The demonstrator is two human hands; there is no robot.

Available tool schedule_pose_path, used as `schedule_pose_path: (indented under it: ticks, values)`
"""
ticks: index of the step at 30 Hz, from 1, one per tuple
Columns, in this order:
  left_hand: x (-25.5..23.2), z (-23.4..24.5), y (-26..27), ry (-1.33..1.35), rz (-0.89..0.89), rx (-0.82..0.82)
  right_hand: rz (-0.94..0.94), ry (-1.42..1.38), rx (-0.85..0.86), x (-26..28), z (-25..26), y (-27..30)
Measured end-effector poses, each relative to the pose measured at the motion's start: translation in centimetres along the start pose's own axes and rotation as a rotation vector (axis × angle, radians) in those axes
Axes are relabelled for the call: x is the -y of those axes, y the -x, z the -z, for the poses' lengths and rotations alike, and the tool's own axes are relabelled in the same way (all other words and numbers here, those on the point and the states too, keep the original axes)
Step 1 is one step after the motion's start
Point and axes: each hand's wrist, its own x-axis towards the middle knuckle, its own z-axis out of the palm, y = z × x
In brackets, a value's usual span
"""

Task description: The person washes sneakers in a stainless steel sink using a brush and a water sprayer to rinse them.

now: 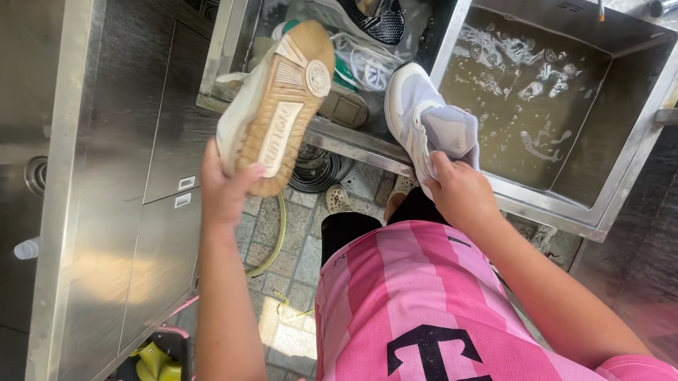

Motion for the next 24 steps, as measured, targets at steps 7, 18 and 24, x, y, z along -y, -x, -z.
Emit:
schedule_pose_path:
  ticks: [7,18,24]
  values:
    - [-1.1,-6.5,1.1,-1.328,-0.386,-0.212,0.216,0.199,-0.029,0.4,-0.5,1.2]
    - [9.1,-13.3,2.4,-1.649,-0.259,0.203,0.111,0.181,-0.082,-2.0,0.2,2.1]
    - [8.2,-9.2,0.7,-1.314,-0.54,0.428,0.035,0.17,-0.038,-3.7,1.6,2.9]
